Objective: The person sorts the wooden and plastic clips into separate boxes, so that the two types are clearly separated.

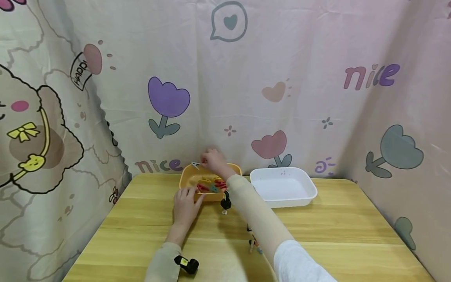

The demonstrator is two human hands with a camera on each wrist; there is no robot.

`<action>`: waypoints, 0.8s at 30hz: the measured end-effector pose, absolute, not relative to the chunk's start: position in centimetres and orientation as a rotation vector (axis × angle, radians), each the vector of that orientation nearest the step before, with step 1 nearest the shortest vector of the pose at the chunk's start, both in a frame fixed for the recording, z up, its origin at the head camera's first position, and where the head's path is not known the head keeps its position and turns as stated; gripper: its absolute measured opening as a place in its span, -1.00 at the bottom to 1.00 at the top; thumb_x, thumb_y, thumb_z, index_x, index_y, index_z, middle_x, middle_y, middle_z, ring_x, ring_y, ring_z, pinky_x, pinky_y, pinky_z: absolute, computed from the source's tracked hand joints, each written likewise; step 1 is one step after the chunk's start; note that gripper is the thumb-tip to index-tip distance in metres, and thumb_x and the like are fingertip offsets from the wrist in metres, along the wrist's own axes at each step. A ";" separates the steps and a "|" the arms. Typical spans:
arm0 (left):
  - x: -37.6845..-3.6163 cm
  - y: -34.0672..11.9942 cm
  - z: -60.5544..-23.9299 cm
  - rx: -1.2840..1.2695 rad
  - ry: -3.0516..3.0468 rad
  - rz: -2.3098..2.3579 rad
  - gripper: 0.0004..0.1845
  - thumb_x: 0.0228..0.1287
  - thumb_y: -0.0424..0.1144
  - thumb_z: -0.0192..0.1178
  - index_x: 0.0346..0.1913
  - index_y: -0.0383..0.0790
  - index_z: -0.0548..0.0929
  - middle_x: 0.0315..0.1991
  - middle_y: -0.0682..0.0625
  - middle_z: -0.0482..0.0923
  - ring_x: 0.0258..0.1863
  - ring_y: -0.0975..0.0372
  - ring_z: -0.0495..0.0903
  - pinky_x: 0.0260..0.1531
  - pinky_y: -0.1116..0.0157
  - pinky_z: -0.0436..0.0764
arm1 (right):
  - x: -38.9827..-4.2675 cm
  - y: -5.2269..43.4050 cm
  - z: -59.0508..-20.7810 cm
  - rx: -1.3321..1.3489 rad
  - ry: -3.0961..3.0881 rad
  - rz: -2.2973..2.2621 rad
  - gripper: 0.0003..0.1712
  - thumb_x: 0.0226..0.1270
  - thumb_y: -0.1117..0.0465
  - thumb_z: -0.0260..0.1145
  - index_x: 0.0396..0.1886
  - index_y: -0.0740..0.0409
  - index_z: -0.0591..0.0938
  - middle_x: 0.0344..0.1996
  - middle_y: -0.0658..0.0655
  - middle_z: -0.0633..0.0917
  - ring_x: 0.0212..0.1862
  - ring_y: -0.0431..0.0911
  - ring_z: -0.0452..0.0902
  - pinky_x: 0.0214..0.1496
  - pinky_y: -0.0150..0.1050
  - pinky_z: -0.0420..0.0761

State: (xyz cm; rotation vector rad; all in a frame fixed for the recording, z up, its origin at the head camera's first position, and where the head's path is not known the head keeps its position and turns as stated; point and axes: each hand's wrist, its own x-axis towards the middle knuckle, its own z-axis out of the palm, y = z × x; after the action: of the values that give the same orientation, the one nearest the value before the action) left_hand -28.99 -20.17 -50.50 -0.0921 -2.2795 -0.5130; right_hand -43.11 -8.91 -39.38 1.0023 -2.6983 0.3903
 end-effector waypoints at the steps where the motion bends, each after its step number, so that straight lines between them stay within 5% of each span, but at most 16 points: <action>1: -29.0 -20.1 -50.5 -0.093 -2.280 -0.512 -0.67 0.14 -0.02 0.39 -0.26 -0.22 0.63 -0.32 -0.12 0.56 -0.24 -0.02 0.50 -0.06 0.03 0.41 | -43.1 -8.9 -39.4 0.999 -2.702 0.387 -0.85 0.33 0.04 0.33 -0.31 0.00 0.69 -0.26 0.02 0.61 -0.16 -0.08 0.45 -0.03 -0.23 0.50; 13: -29.2 -20.1 -50.7 -0.091 -2.277 -0.510 -0.68 0.15 -0.01 0.39 -0.25 -0.21 0.63 -0.30 -0.12 0.57 -0.21 -0.04 0.51 -0.01 0.02 0.42 | -42.6 -8.9 -40.2 0.969 -2.844 0.486 -0.57 0.32 -0.04 0.33 0.09 0.04 0.56 0.01 0.06 0.56 0.04 -0.04 0.43 0.15 -0.12 0.49; 24: -29.1 -20.1 -50.8 -0.084 -2.281 -0.513 -0.67 0.14 -0.02 0.39 -0.26 -0.21 0.62 -0.31 -0.12 0.55 -0.22 -0.04 0.50 -0.02 0.02 0.41 | -42.4 -8.5 -40.3 0.977 -2.795 0.459 -0.59 0.33 -0.04 0.32 0.05 0.07 0.58 0.00 0.07 0.58 0.04 -0.03 0.44 0.15 -0.13 0.48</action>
State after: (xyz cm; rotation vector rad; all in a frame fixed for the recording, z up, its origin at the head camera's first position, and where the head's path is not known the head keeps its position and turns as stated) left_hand -29.10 -20.08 -50.77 -0.0836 -2.2812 -0.5133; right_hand -42.42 -8.50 -40.29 0.9770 -2.7950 0.4588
